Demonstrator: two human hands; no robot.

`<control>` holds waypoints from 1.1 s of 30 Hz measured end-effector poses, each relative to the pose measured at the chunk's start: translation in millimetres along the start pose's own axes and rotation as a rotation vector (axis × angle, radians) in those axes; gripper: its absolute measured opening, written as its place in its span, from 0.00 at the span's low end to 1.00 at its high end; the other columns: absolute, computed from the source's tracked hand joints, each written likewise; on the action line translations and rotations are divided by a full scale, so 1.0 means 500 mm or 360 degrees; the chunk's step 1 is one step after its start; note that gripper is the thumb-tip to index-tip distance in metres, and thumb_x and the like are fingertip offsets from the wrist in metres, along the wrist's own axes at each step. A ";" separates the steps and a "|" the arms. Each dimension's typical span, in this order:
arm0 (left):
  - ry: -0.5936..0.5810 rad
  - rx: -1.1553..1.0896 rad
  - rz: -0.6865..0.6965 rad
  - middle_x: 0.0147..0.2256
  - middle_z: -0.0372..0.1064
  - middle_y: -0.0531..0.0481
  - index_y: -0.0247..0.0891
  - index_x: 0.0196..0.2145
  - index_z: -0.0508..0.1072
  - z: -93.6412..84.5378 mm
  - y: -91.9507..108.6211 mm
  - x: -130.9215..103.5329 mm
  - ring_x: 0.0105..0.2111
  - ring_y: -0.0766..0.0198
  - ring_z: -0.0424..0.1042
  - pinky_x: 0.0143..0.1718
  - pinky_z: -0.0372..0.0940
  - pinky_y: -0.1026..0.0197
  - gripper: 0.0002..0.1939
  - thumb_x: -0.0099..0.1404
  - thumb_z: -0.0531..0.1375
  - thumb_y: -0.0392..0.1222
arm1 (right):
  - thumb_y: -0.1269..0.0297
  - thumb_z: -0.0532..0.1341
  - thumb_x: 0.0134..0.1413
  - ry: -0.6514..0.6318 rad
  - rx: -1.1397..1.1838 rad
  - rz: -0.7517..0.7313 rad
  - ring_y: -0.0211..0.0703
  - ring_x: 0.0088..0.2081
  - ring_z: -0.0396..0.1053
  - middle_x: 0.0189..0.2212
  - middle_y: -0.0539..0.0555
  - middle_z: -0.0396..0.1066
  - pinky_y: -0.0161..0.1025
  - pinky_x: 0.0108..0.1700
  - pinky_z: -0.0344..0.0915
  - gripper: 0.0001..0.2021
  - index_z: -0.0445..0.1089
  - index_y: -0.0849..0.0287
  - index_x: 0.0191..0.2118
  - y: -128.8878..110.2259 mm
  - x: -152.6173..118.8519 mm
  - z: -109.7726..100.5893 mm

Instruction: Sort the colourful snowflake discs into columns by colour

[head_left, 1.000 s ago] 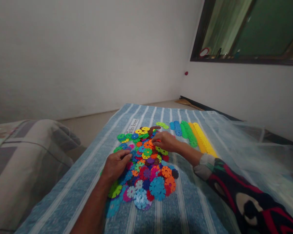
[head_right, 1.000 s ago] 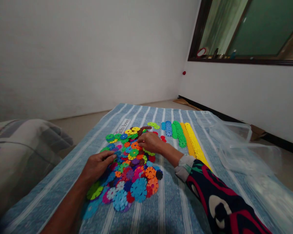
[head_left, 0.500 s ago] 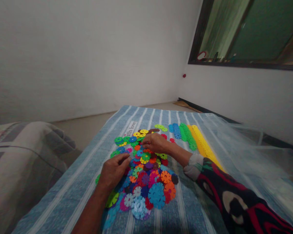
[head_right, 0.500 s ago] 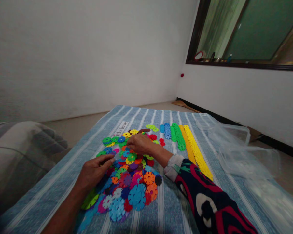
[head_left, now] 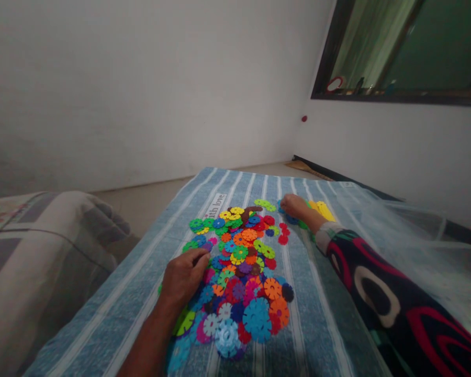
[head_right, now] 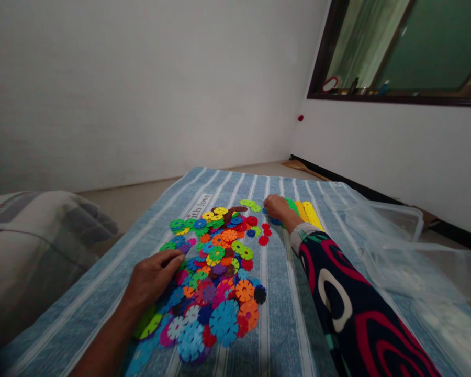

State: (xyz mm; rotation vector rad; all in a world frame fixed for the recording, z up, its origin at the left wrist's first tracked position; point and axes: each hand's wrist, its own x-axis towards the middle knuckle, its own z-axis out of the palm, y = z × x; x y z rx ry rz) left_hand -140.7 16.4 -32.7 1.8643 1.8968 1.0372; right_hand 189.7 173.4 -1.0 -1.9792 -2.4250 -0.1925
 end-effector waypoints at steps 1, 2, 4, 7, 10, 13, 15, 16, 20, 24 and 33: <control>-0.0016 0.0020 0.0001 0.34 0.79 0.50 0.43 0.30 0.80 -0.001 -0.001 0.000 0.35 0.55 0.76 0.42 0.68 0.59 0.17 0.54 0.55 0.54 | 0.72 0.53 0.59 -0.0009 -0.0007 0.0014 0.47 0.43 0.72 0.43 0.64 0.75 0.34 0.40 0.61 0.14 0.77 0.63 0.40 0.001 0.001 0.003; -0.0042 0.0042 0.0008 0.35 0.79 0.50 0.43 0.30 0.80 -0.003 -0.001 0.000 0.35 0.55 0.76 0.42 0.68 0.59 0.18 0.55 0.54 0.53 | 0.72 0.52 0.59 -0.0019 -0.0015 0.0026 0.48 0.44 0.73 0.43 0.66 0.75 0.34 0.40 0.62 0.14 0.76 0.64 0.41 0.001 0.001 0.007; -0.0063 0.0073 0.0005 0.36 0.79 0.49 0.42 0.31 0.79 -0.007 -0.002 0.000 0.35 0.55 0.76 0.42 0.68 0.59 0.19 0.56 0.53 0.53 | 0.71 0.52 0.60 -0.0033 -0.0034 0.0048 0.50 0.44 0.73 0.43 0.68 0.75 0.36 0.41 0.62 0.15 0.75 0.66 0.43 0.001 0.002 0.012; -0.0065 0.0104 -0.0007 0.35 0.79 0.49 0.41 0.31 0.79 -0.009 -0.003 0.002 0.36 0.55 0.76 0.41 0.67 0.59 0.19 0.56 0.52 0.53 | 0.71 0.52 0.60 -0.0045 -0.0071 0.0078 0.51 0.46 0.72 0.44 0.71 0.73 0.38 0.43 0.63 0.15 0.73 0.68 0.47 0.000 0.002 0.020; -0.0070 0.0139 -0.0001 0.35 0.79 0.49 0.41 0.31 0.79 -0.008 -0.004 0.002 0.37 0.55 0.76 0.41 0.67 0.59 0.20 0.57 0.51 0.53 | 0.72 0.52 0.59 -0.0052 -0.0119 0.0108 0.52 0.47 0.71 0.45 0.72 0.72 0.40 0.45 0.64 0.17 0.70 0.70 0.50 -0.002 -0.001 0.024; -0.0075 0.0164 0.0011 0.33 0.79 0.49 0.41 0.31 0.79 -0.006 -0.003 0.000 0.34 0.56 0.76 0.40 0.67 0.59 0.20 0.57 0.51 0.53 | 0.73 0.50 0.59 -0.0046 -0.0162 0.0119 0.53 0.50 0.69 0.47 0.72 0.70 0.40 0.47 0.63 0.17 0.69 0.71 0.50 -0.005 -0.009 0.022; -0.0069 0.0177 0.0017 0.32 0.78 0.50 0.41 0.31 0.79 -0.007 -0.001 -0.001 0.33 0.56 0.75 0.40 0.67 0.59 0.20 0.57 0.51 0.53 | 0.74 0.50 0.60 -0.0046 -0.0176 0.0103 0.54 0.50 0.69 0.47 0.72 0.70 0.40 0.48 0.63 0.17 0.69 0.72 0.49 -0.009 -0.018 0.016; -0.0066 0.0180 0.0018 0.33 0.78 0.49 0.41 0.31 0.79 -0.007 0.000 -0.002 0.34 0.56 0.75 0.40 0.67 0.59 0.20 0.57 0.51 0.52 | 0.74 0.50 0.60 -0.0051 -0.0177 0.0086 0.54 0.50 0.69 0.47 0.72 0.70 0.40 0.47 0.63 0.17 0.70 0.72 0.49 -0.012 -0.023 0.012; -0.0080 0.0179 0.0034 0.35 0.79 0.49 0.41 0.32 0.79 -0.006 0.005 -0.002 0.36 0.56 0.75 0.42 0.67 0.59 0.20 0.58 0.51 0.52 | 0.70 0.50 0.62 -0.0064 -0.0142 -0.0029 0.52 0.49 0.68 0.46 0.70 0.70 0.40 0.47 0.62 0.15 0.72 0.70 0.46 -0.039 -0.045 -0.007; -0.0078 0.0187 0.0069 0.36 0.79 0.49 0.41 0.32 0.79 -0.004 0.005 0.001 0.37 0.56 0.75 0.41 0.66 0.60 0.19 0.57 0.51 0.51 | 0.68 0.51 0.63 -0.0054 -0.0056 -0.0212 0.49 0.47 0.69 0.44 0.66 0.72 0.37 0.44 0.60 0.15 0.74 0.66 0.42 -0.086 -0.077 -0.023; -0.0119 0.0227 0.0082 0.32 0.78 0.50 0.40 0.31 0.79 -0.004 0.008 0.004 0.34 0.58 0.75 0.37 0.64 0.62 0.19 0.58 0.50 0.50 | 0.69 0.55 0.60 -0.0112 0.0168 -0.0557 0.43 0.43 0.69 0.40 0.57 0.75 0.34 0.39 0.57 0.12 0.76 0.60 0.39 -0.154 -0.202 -0.045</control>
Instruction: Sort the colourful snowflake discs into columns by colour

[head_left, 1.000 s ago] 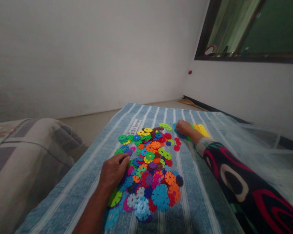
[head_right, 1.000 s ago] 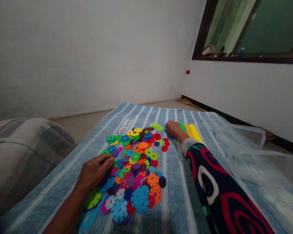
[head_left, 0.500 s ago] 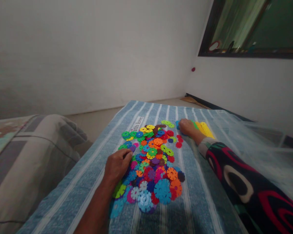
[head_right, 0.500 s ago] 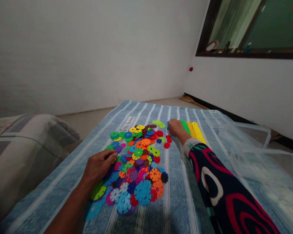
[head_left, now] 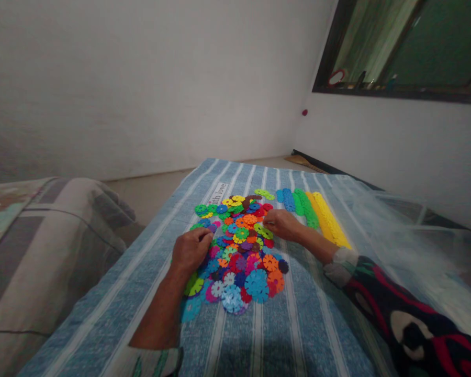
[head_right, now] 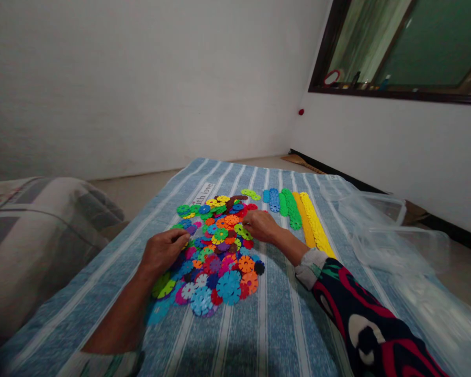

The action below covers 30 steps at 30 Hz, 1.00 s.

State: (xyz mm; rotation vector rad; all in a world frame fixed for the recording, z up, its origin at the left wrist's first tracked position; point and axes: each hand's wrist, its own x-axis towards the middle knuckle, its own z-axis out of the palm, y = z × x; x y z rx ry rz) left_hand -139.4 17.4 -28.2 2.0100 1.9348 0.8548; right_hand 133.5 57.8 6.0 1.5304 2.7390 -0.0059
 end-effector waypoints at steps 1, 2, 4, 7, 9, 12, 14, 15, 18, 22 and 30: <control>-0.0002 0.0008 0.0004 0.33 0.78 0.50 0.41 0.32 0.79 0.000 0.000 0.001 0.34 0.58 0.75 0.37 0.64 0.62 0.19 0.58 0.50 0.50 | 0.69 0.56 0.60 -0.0021 0.0014 -0.0006 0.43 0.42 0.69 0.40 0.57 0.75 0.34 0.39 0.57 0.11 0.77 0.60 0.39 -0.004 -0.014 -0.001; -0.0007 0.0016 0.0005 0.34 0.78 0.50 0.41 0.32 0.79 0.000 0.001 0.002 0.35 0.58 0.75 0.37 0.64 0.62 0.19 0.58 0.50 0.50 | 0.69 0.57 0.59 -0.0044 0.0026 -0.0007 0.43 0.42 0.69 0.39 0.57 0.75 0.34 0.39 0.57 0.11 0.77 0.60 0.38 -0.006 -0.028 -0.002; -0.0016 0.0028 0.0004 0.35 0.79 0.49 0.41 0.33 0.80 -0.001 0.002 0.003 0.36 0.58 0.75 0.38 0.65 0.62 0.19 0.58 0.51 0.49 | 0.68 0.58 0.57 -0.0096 0.0049 -0.0001 0.43 0.41 0.70 0.39 0.57 0.75 0.34 0.38 0.57 0.10 0.77 0.60 0.38 -0.011 -0.055 -0.003; -0.0022 0.0025 0.0009 0.36 0.79 0.50 0.41 0.34 0.80 0.000 0.007 0.003 0.37 0.57 0.75 0.40 0.65 0.62 0.19 0.57 0.51 0.48 | 0.69 0.59 0.55 -0.0192 0.0079 0.0029 0.42 0.39 0.71 0.37 0.55 0.76 0.33 0.35 0.56 0.09 0.78 0.57 0.37 -0.019 -0.084 -0.004; -0.0033 0.0020 0.0016 0.37 0.79 0.49 0.41 0.34 0.80 0.000 0.011 0.003 0.38 0.56 0.75 0.40 0.65 0.61 0.19 0.57 0.51 0.48 | 0.69 0.59 0.54 -0.0260 0.0097 0.0061 0.41 0.36 0.71 0.33 0.53 0.77 0.33 0.32 0.54 0.09 0.79 0.56 0.35 -0.027 -0.095 -0.003; -0.0060 0.0031 0.0038 0.36 0.78 0.48 0.41 0.33 0.80 0.001 0.018 0.001 0.38 0.56 0.75 0.39 0.65 0.60 0.19 0.58 0.50 0.49 | 0.67 0.60 0.52 -0.0351 0.0131 0.0099 0.40 0.34 0.71 0.31 0.51 0.77 0.32 0.30 0.53 0.09 0.79 0.55 0.35 -0.035 -0.100 0.000; -0.0069 0.0048 0.0056 0.35 0.78 0.48 0.41 0.32 0.80 0.001 0.020 0.001 0.38 0.55 0.75 0.39 0.65 0.60 0.19 0.58 0.50 0.49 | 0.66 0.62 0.50 -0.0400 0.0157 0.0116 0.39 0.34 0.71 0.30 0.49 0.77 0.32 0.30 0.53 0.09 0.78 0.54 0.37 -0.036 -0.098 0.002; -0.0069 0.0054 0.0063 0.35 0.78 0.48 0.41 0.32 0.79 0.002 0.020 0.000 0.38 0.55 0.75 0.39 0.65 0.60 0.19 0.58 0.50 0.49 | 0.65 0.62 0.49 -0.0420 0.0168 0.0124 0.38 0.33 0.70 0.30 0.49 0.77 0.31 0.30 0.53 0.09 0.78 0.53 0.38 -0.035 -0.097 0.003; -0.0064 0.0059 0.0078 0.35 0.78 0.48 0.41 0.31 0.79 0.004 0.019 0.001 0.38 0.55 0.75 0.39 0.65 0.59 0.19 0.58 0.50 0.49 | 0.64 0.64 0.47 -0.0456 0.0200 0.0147 0.38 0.32 0.69 0.30 0.48 0.76 0.31 0.29 0.53 0.11 0.78 0.53 0.39 -0.030 -0.093 0.008; -0.0061 0.0035 0.0097 0.34 0.78 0.48 0.41 0.31 0.79 0.007 0.018 -0.001 0.36 0.56 0.74 0.38 0.64 0.59 0.19 0.58 0.50 0.49 | 0.65 0.66 0.44 -0.0461 0.0249 0.0174 0.37 0.32 0.69 0.30 0.48 0.75 0.31 0.29 0.52 0.11 0.77 0.54 0.37 -0.026 -0.092 0.019; -0.0081 -0.0002 0.0121 0.29 0.77 0.49 0.40 0.29 0.78 0.013 0.015 -0.003 0.33 0.58 0.74 0.36 0.63 0.59 0.19 0.59 0.49 0.49 | 0.72 0.65 0.40 -0.0420 0.0430 0.0201 0.34 0.27 0.63 0.22 0.45 0.69 0.30 0.27 0.50 0.06 0.75 0.60 0.29 -0.015 -0.091 0.034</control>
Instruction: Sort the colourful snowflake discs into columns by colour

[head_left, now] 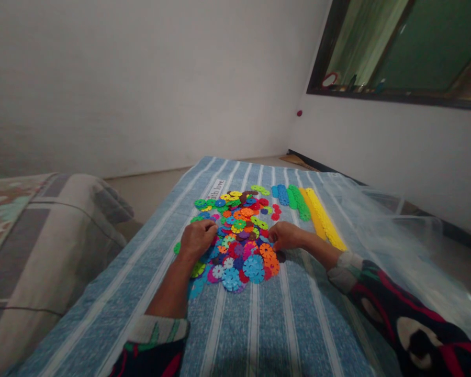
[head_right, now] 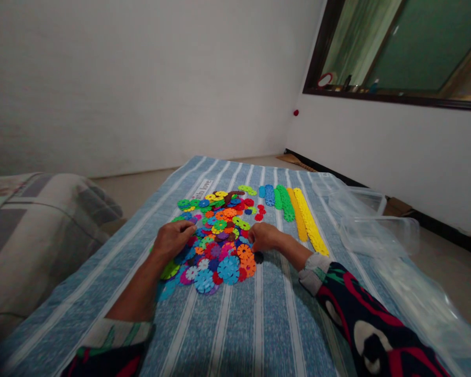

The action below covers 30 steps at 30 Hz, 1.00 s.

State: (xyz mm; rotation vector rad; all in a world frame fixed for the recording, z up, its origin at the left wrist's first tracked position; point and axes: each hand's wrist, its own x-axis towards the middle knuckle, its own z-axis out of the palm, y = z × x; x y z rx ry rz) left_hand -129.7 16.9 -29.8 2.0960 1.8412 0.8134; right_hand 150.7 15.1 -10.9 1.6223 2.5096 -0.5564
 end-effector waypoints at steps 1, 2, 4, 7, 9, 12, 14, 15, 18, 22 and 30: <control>-0.0004 -0.0003 -0.0006 0.29 0.77 0.49 0.40 0.29 0.78 0.000 0.001 0.000 0.33 0.58 0.74 0.36 0.63 0.59 0.19 0.58 0.49 0.48 | 0.73 0.65 0.40 -0.0002 0.0039 -0.0011 0.33 0.27 0.62 0.21 0.44 0.67 0.29 0.27 0.51 0.05 0.74 0.60 0.28 0.002 0.000 -0.001; -0.0008 -0.0001 -0.0016 0.29 0.77 0.48 0.40 0.29 0.78 -0.001 0.003 0.000 0.33 0.58 0.74 0.36 0.63 0.59 0.19 0.58 0.49 0.48 | 0.74 0.64 0.39 -0.0005 0.0079 -0.0023 0.32 0.26 0.61 0.20 0.44 0.66 0.29 0.27 0.51 0.04 0.74 0.61 0.27 0.004 -0.001 -0.003; -0.0008 0.0012 -0.0039 0.31 0.77 0.48 0.40 0.30 0.78 -0.006 0.006 0.000 0.35 0.57 0.74 0.37 0.63 0.60 0.19 0.58 0.49 0.48 | 0.75 0.64 0.39 -0.0007 0.0153 -0.0045 0.31 0.25 0.60 0.18 0.43 0.63 0.28 0.27 0.52 0.03 0.73 0.62 0.25 0.010 0.000 -0.008; 0.0019 0.0006 -0.0068 0.34 0.78 0.48 0.40 0.31 0.79 -0.017 0.006 0.000 0.37 0.57 0.74 0.38 0.64 0.61 0.20 0.57 0.50 0.49 | 0.74 0.64 0.37 0.0041 0.0225 -0.0050 0.31 0.24 0.60 0.18 0.42 0.63 0.28 0.28 0.54 0.03 0.72 0.63 0.24 0.030 0.007 -0.025; 0.0045 -0.0009 -0.0110 0.34 0.78 0.48 0.40 0.32 0.79 -0.025 -0.002 0.001 0.36 0.56 0.75 0.37 0.64 0.61 0.20 0.57 0.50 0.50 | 0.74 0.63 0.38 0.0127 0.0235 -0.0023 0.31 0.24 0.61 0.18 0.42 0.64 0.28 0.28 0.55 0.02 0.73 0.63 0.24 0.051 0.018 -0.042; 0.0118 -0.0022 -0.0186 0.32 0.78 0.48 0.40 0.32 0.79 -0.034 -0.021 0.004 0.35 0.56 0.75 0.36 0.64 0.61 0.21 0.56 0.50 0.52 | 0.72 0.61 0.42 0.0327 0.0195 0.0072 0.33 0.26 0.63 0.20 0.45 0.68 0.29 0.30 0.56 0.04 0.74 0.63 0.27 0.088 0.043 -0.074; 0.0177 -0.0046 -0.0231 0.33 0.79 0.49 0.41 0.31 0.79 -0.037 -0.033 0.005 0.36 0.55 0.75 0.36 0.64 0.61 0.20 0.55 0.50 0.52 | 0.71 0.60 0.46 0.0481 0.0138 0.0162 0.35 0.29 0.66 0.25 0.48 0.72 0.30 0.31 0.57 0.06 0.75 0.63 0.30 0.111 0.064 -0.096; 0.0200 -0.0062 -0.0252 0.33 0.79 0.48 0.41 0.31 0.79 -0.039 -0.039 0.005 0.35 0.55 0.75 0.36 0.64 0.61 0.20 0.55 0.51 0.52 | 0.71 0.60 0.48 0.0553 0.0102 0.0212 0.36 0.30 0.67 0.27 0.49 0.73 0.30 0.32 0.58 0.07 0.75 0.63 0.32 0.122 0.075 -0.105; 0.0240 -0.0090 -0.0300 0.33 0.79 0.48 0.40 0.30 0.79 -0.040 -0.050 0.003 0.35 0.55 0.75 0.37 0.64 0.61 0.20 0.55 0.51 0.52 | 0.70 0.58 0.51 0.0708 -0.0022 0.0361 0.40 0.36 0.70 0.34 0.53 0.76 0.32 0.34 0.58 0.10 0.76 0.61 0.36 0.146 0.109 -0.128; 0.0261 -0.0107 -0.0319 0.31 0.79 0.49 0.41 0.29 0.79 -0.036 -0.060 0.003 0.34 0.55 0.75 0.36 0.65 0.61 0.18 0.55 0.52 0.51 | 0.70 0.56 0.53 0.0767 -0.0174 0.0485 0.43 0.41 0.71 0.40 0.56 0.77 0.33 0.37 0.60 0.13 0.77 0.58 0.41 0.156 0.150 -0.142; 0.0235 -0.0098 -0.0359 0.30 0.78 0.50 0.41 0.29 0.79 -0.034 -0.068 0.004 0.34 0.55 0.75 0.35 0.64 0.62 0.19 0.54 0.52 0.52 | 0.74 0.54 0.54 0.0650 -0.0397 0.0529 0.46 0.45 0.72 0.44 0.60 0.76 0.34 0.41 0.61 0.16 0.76 0.59 0.44 0.154 0.214 -0.141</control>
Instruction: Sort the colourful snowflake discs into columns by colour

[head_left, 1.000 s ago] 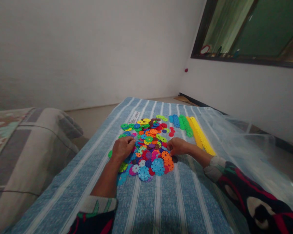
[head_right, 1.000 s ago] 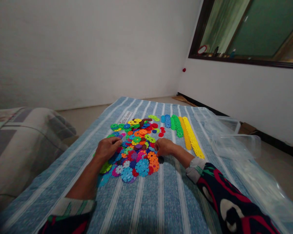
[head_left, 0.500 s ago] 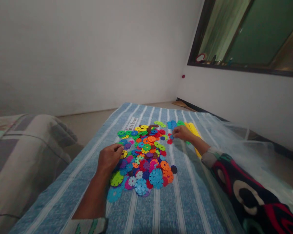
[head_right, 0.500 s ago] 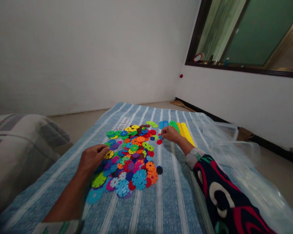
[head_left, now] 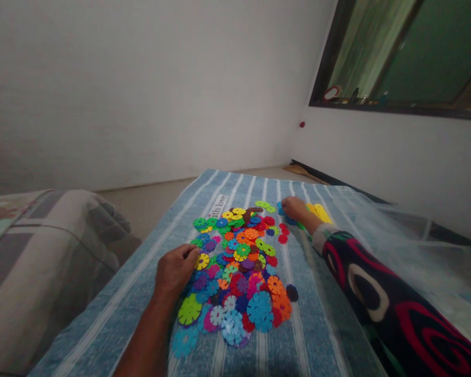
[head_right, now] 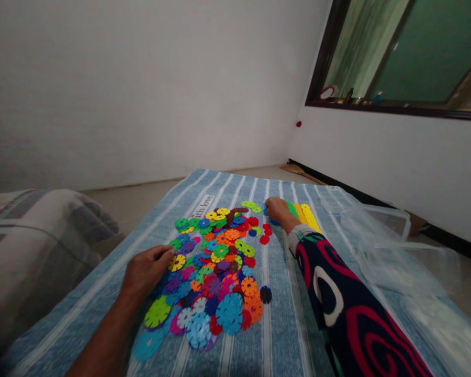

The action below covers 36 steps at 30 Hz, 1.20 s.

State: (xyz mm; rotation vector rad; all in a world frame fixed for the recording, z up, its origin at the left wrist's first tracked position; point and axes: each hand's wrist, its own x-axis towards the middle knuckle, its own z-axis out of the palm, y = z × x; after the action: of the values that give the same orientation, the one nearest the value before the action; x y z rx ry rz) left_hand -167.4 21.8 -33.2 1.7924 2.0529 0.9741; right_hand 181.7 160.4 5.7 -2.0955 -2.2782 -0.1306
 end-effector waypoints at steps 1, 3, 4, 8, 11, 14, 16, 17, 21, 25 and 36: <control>0.0005 -0.0003 -0.0001 0.30 0.78 0.50 0.41 0.29 0.79 0.000 0.001 0.000 0.33 0.55 0.75 0.35 0.64 0.62 0.19 0.54 0.52 0.52 | 0.74 0.53 0.54 -0.0016 -0.0021 -0.0003 0.46 0.45 0.72 0.44 0.61 0.76 0.34 0.40 0.61 0.16 0.76 0.59 0.44 -0.001 0.004 0.002; 0.0010 -0.0018 -0.0003 0.30 0.78 0.50 0.40 0.29 0.79 0.000 0.003 -0.002 0.33 0.56 0.75 0.35 0.65 0.62 0.19 0.54 0.52 0.52 | 0.74 0.53 0.55 -0.0049 -0.0060 -0.0006 0.46 0.45 0.72 0.44 0.62 0.75 0.34 0.40 0.61 0.16 0.76 0.60 0.44 -0.002 0.011 0.006; 0.0012 -0.0026 -0.0005 0.29 0.78 0.50 0.40 0.29 0.79 0.001 0.003 -0.002 0.33 0.56 0.75 0.34 0.65 0.62 0.19 0.54 0.52 0.52 | 0.73 0.53 0.55 -0.0063 -0.0079 -0.0005 0.46 0.45 0.72 0.44 0.62 0.75 0.34 0.39 0.62 0.16 0.75 0.61 0.44 -0.003 0.013 0.008; 0.0014 -0.0056 -0.0004 0.28 0.78 0.51 0.41 0.28 0.79 0.005 0.004 -0.003 0.32 0.56 0.75 0.34 0.65 0.62 0.19 0.54 0.52 0.52 | 0.74 0.53 0.56 -0.0097 -0.0148 0.0004 0.47 0.46 0.72 0.45 0.64 0.75 0.35 0.41 0.62 0.17 0.74 0.63 0.47 -0.005 0.018 0.013; -0.0001 -0.0075 0.0003 0.28 0.78 0.51 0.40 0.28 0.78 0.006 0.004 -0.005 0.32 0.56 0.75 0.34 0.65 0.62 0.19 0.55 0.52 0.53 | 0.75 0.52 0.56 -0.0096 -0.0199 0.0021 0.49 0.47 0.72 0.46 0.66 0.74 0.36 0.43 0.63 0.18 0.73 0.65 0.49 -0.006 0.018 0.014; -0.0006 -0.0077 -0.0041 0.29 0.78 0.51 0.40 0.28 0.79 0.006 0.006 -0.008 0.33 0.56 0.75 0.35 0.65 0.61 0.19 0.55 0.51 0.52 | 0.75 0.52 0.57 -0.0081 -0.0238 0.0007 0.51 0.48 0.71 0.46 0.68 0.73 0.37 0.43 0.63 0.18 0.72 0.66 0.50 -0.009 0.012 0.010; -0.0007 -0.0095 -0.0053 0.30 0.78 0.50 0.39 0.29 0.79 0.006 0.007 -0.009 0.34 0.56 0.75 0.36 0.65 0.61 0.20 0.55 0.51 0.52 | 0.74 0.53 0.57 -0.0071 -0.0247 -0.0042 0.52 0.48 0.71 0.46 0.68 0.73 0.38 0.44 0.63 0.17 0.72 0.65 0.49 -0.020 0.006 0.005; -0.0009 -0.0108 -0.0052 0.30 0.78 0.50 0.39 0.29 0.79 0.006 0.007 -0.010 0.34 0.56 0.75 0.36 0.65 0.61 0.20 0.55 0.51 0.52 | 0.74 0.53 0.57 -0.0067 -0.0245 -0.0080 0.53 0.47 0.71 0.46 0.68 0.73 0.38 0.43 0.63 0.17 0.73 0.65 0.48 -0.029 0.002 0.002; -0.0007 -0.0139 -0.0048 0.30 0.77 0.50 0.38 0.30 0.79 0.009 0.003 -0.011 0.33 0.57 0.75 0.36 0.64 0.61 0.20 0.56 0.51 0.51 | 0.71 0.53 0.59 -0.0055 -0.0192 -0.0303 0.52 0.46 0.71 0.44 0.66 0.74 0.38 0.42 0.63 0.15 0.75 0.61 0.46 -0.097 -0.023 -0.011; -0.0011 -0.0173 -0.0053 0.30 0.77 0.50 0.38 0.30 0.78 0.010 0.002 -0.012 0.33 0.57 0.75 0.36 0.64 0.61 0.20 0.56 0.51 0.51 | 0.67 0.54 0.60 -0.0067 -0.0085 -0.0644 0.46 0.47 0.70 0.44 0.56 0.75 0.35 0.41 0.61 0.13 0.75 0.53 0.44 -0.189 -0.068 -0.025; -0.0032 -0.0215 -0.0048 0.28 0.77 0.49 0.36 0.29 0.79 0.012 0.011 -0.016 0.31 0.57 0.74 0.35 0.64 0.61 0.20 0.55 0.52 0.50 | 0.66 0.60 0.54 -0.0151 -0.0041 -0.1632 0.48 0.43 0.65 0.39 0.58 0.70 0.39 0.41 0.59 0.09 0.76 0.58 0.39 -0.299 -0.150 -0.019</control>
State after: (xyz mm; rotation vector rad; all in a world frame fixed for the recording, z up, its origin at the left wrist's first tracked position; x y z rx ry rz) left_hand -158.1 16.2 -36.2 1.6914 1.9469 1.0548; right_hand 39.0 72.9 3.5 -0.7436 -3.1405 -0.0826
